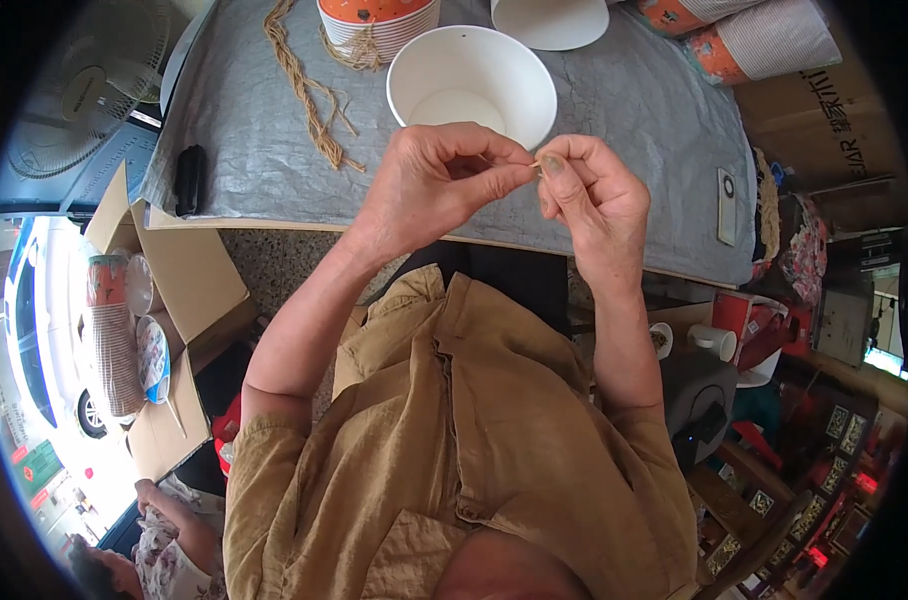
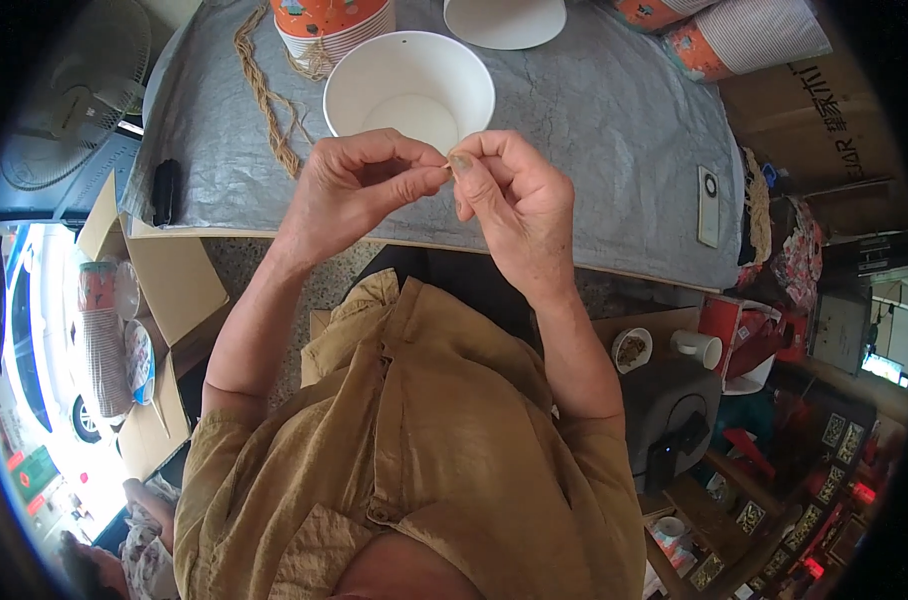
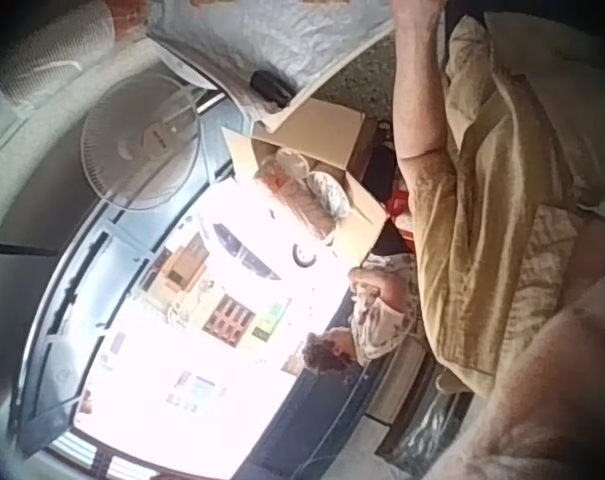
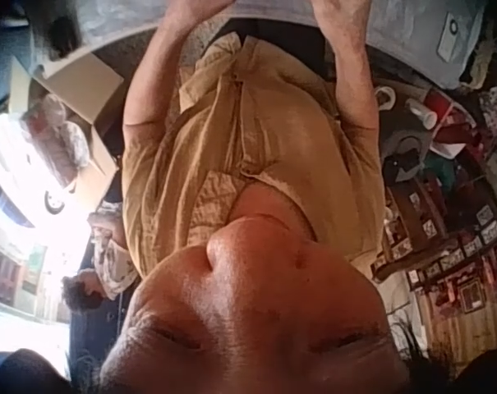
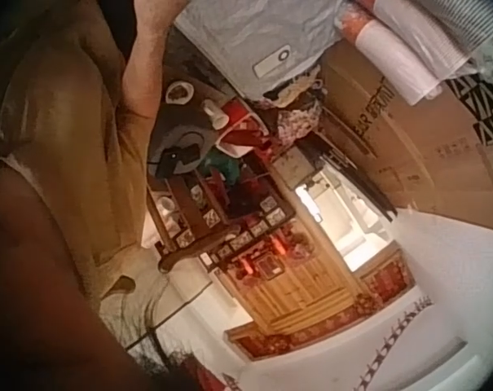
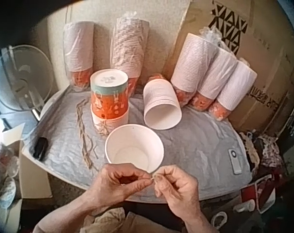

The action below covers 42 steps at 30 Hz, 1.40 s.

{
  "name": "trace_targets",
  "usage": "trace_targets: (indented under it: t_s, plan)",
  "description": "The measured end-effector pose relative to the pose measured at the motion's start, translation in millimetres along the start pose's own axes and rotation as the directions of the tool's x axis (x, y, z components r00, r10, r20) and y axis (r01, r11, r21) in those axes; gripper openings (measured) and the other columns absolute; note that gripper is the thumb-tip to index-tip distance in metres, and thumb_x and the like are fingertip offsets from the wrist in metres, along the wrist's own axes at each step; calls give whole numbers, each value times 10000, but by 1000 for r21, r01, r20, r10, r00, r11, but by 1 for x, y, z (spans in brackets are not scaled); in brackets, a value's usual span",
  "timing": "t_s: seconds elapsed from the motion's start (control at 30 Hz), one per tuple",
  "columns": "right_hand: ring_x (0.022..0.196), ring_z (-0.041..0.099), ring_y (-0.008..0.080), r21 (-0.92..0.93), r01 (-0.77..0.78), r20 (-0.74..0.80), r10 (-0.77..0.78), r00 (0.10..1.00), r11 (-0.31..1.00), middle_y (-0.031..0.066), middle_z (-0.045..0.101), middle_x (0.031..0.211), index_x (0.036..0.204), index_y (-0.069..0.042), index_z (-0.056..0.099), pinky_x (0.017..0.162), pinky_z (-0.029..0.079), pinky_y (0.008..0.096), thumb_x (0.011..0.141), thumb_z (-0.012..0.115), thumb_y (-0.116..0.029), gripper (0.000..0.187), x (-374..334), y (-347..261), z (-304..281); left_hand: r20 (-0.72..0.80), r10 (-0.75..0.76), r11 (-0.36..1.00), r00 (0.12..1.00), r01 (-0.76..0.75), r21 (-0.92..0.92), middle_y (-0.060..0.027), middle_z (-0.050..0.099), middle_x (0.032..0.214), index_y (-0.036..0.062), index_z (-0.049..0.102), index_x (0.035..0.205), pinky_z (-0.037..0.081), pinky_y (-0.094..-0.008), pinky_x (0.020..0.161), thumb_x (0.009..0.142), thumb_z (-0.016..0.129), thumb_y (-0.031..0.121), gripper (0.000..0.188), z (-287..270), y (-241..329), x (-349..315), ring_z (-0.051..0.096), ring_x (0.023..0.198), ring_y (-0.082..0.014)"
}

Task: Attaching string loops to paper cups in a packaging workshop.

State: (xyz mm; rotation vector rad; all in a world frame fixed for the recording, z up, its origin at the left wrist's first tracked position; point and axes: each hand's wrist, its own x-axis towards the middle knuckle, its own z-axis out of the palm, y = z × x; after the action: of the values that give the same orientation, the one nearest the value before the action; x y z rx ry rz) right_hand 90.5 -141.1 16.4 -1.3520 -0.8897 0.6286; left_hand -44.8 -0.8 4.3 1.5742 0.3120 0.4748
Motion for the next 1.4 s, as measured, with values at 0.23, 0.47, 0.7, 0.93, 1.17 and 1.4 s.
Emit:
trace_targets:
  t_s: [0.23, 0.47, 0.7, 0.93, 1.17, 1.4]
  plan:
    - [654, 489, 11, -201, 35, 162, -2, 987, 979, -44, 596, 736, 978, 7, 660, 568, 380, 183, 1005, 658, -109, 119, 11, -10, -18, 84, 26, 997, 996, -31, 64, -25, 738, 892, 6, 743, 1032, 576, -233, 749, 969, 717, 133, 144, -14, 6, 9, 701, 842, -86]
    - [640, 462, 12, 74, 9, 70, -14, 997, 997, -46, 573, 717, 982, 16, 662, 552, 351, 189, 1010, 654, -138, 156, 12, -31, -17, -132, 7, 992, 991, 10, 123, -37, 754, 878, -1, 732, 1013, 578, -244, 597, 945, 725, 68, 97, 0, -11, 1, 736, 753, -112]
    - [610, 437, 25, 163, 139, -74, -128, 989, 977, -39, 545, 718, 1005, 29, 660, 533, 322, 193, 995, 677, -132, 162, 0, -48, -24, -134, 179, 867, 975, -92, 490, -51, 776, 987, 32, 760, 1043, 552, -234, 579, 906, 760, 60, 139, 2, -22, -8, 699, 668, -90]
    - [572, 369, 25, 270, 131, -199, -78, 977, 954, -28, 490, 727, 1076, 17, 641, 494, 286, 199, 1023, 619, -131, 159, 4, -35, -40, -120, 164, 752, 979, -46, 657, -66, 753, 1143, 110, 764, 1151, 587, -280, 675, 832, 839, 163, 332, -5, -6, -13, 708, 751, -141]
    - [619, 437, 51, 325, 154, -246, -74, 967, 933, 9, 544, 773, 1216, 12, 608, 528, 352, 207, 1025, 610, -126, 235, 2, -20, -57, -86, 326, 470, 942, -83, 879, -3, 707, 998, 164, 771, 1004, 572, -345, 590, 831, 815, 327, 241, -22, -4, -6, 716, 686, -215]
    - [864, 581, 142, 516, 197, -227, -89, 970, 834, 93, 650, 1004, 1417, 9, 480, 835, 485, 292, 1051, 549, -109, 391, 6, 7, -35, -175, 156, 939, 972, -91, 330, -105, 735, 1069, 35, 723, 1108, 577, -325, 577, 917, 735, 98, 201, 36, -9, 11, 753, 781, -206]
